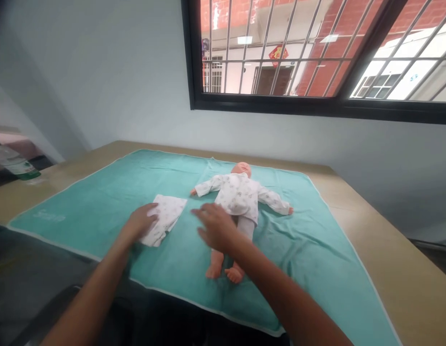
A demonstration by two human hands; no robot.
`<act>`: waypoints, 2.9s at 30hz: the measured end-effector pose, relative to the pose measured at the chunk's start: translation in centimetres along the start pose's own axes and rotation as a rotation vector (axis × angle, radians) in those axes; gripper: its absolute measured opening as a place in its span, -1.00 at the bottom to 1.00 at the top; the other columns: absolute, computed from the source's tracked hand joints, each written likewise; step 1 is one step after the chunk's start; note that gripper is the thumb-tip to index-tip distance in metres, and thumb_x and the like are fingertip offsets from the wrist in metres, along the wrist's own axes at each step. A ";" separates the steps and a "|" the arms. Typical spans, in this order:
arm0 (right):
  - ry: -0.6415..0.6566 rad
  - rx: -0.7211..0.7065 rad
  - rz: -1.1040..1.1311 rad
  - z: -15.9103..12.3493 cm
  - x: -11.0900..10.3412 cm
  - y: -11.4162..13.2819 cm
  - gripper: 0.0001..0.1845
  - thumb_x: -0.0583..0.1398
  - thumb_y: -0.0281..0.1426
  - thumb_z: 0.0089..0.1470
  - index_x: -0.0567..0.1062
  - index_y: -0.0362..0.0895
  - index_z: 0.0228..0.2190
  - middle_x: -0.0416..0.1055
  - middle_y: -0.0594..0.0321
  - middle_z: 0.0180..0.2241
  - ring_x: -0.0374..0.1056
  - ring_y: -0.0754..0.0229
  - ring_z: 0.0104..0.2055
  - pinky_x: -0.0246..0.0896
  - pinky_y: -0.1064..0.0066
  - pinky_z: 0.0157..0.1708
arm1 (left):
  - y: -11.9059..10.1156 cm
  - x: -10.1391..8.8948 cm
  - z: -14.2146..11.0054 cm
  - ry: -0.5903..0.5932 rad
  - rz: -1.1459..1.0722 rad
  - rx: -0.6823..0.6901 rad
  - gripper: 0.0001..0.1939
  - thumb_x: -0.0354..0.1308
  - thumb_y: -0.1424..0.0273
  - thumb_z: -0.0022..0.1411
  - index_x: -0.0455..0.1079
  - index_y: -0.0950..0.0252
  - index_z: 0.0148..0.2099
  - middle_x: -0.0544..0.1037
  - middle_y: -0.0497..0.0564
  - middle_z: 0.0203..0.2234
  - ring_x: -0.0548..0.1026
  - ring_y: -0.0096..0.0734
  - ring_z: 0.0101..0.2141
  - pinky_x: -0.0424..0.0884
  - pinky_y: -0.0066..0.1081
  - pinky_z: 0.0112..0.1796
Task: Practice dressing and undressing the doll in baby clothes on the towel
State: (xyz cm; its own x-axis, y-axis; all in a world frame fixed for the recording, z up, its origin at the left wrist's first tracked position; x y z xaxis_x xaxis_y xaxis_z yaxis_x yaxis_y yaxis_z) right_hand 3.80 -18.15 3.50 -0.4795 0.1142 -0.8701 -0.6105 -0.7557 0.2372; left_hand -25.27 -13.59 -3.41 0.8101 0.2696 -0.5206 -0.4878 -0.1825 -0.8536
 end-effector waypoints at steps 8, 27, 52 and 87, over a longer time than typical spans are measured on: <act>-0.043 0.042 0.402 6.4 3.2 5.2 -0.70 0.04 -0.39 0.29 0.49 -0.12 -0.05 0.53 0.18 -0.23 0.42 0.20 -0.21 0.28 0.34 -0.15 | -6.2 0.0 -4.8 0.295 -0.881 -0.198 -0.45 0.23 0.47 0.15 0.33 0.35 0.20 0.59 0.10 -0.28 0.55 -0.37 -0.37 0.50 -0.41 -0.35; 0.038 0.493 0.572 -1.6 5.0 3.5 -0.60 0.13 -0.54 0.00 0.54 -0.07 -0.12 0.48 0.19 -0.14 0.40 0.11 -0.11 0.28 0.25 -0.04 | -5.0 4.8 -8.4 0.474 -0.313 0.443 -0.51 0.14 0.26 0.26 0.33 0.22 0.22 0.42 0.15 0.12 0.37 -0.14 0.13 0.26 -0.11 0.16; -0.418 0.504 0.719 -6.4 -15.9 3.8 -0.74 0.22 -0.24 0.12 0.53 -0.09 -0.16 0.48 0.26 -0.37 0.39 0.20 -0.36 0.31 0.39 -0.42 | -20.7 -0.7 -15.9 0.311 -0.731 0.163 -0.65 0.24 0.13 0.14 0.51 0.30 -0.16 0.46 -0.09 -0.60 0.39 -0.41 -0.58 0.23 -0.50 -0.58; -0.228 0.478 -0.110 -10.8 -5.9 -6.0 -0.69 0.14 -0.48 0.08 0.51 -0.18 -0.12 0.37 0.03 -0.15 0.24 -0.02 -0.02 0.10 0.17 0.05 | -15.1 15.9 -10.1 0.444 0.178 0.793 -0.76 0.04 0.45 0.23 0.43 0.20 -0.08 0.53 0.06 -0.20 0.49 -0.17 -0.17 0.35 -0.29 -0.13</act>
State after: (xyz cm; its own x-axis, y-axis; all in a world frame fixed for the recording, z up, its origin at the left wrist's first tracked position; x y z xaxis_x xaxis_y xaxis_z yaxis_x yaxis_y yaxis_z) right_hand 17.12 -21.23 2.49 -0.4885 0.3530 -0.7980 -0.8582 -0.3596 0.3663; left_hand -1.77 -16.13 1.34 0.6723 -0.1173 -0.7309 -0.5640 0.5584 -0.6083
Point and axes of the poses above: each hand's wrist, its own z-axis towards the middle knuckle, its own x-axis out of the palm, y = z × x, the point moved 6 cm from there along z, towards the middle knuckle
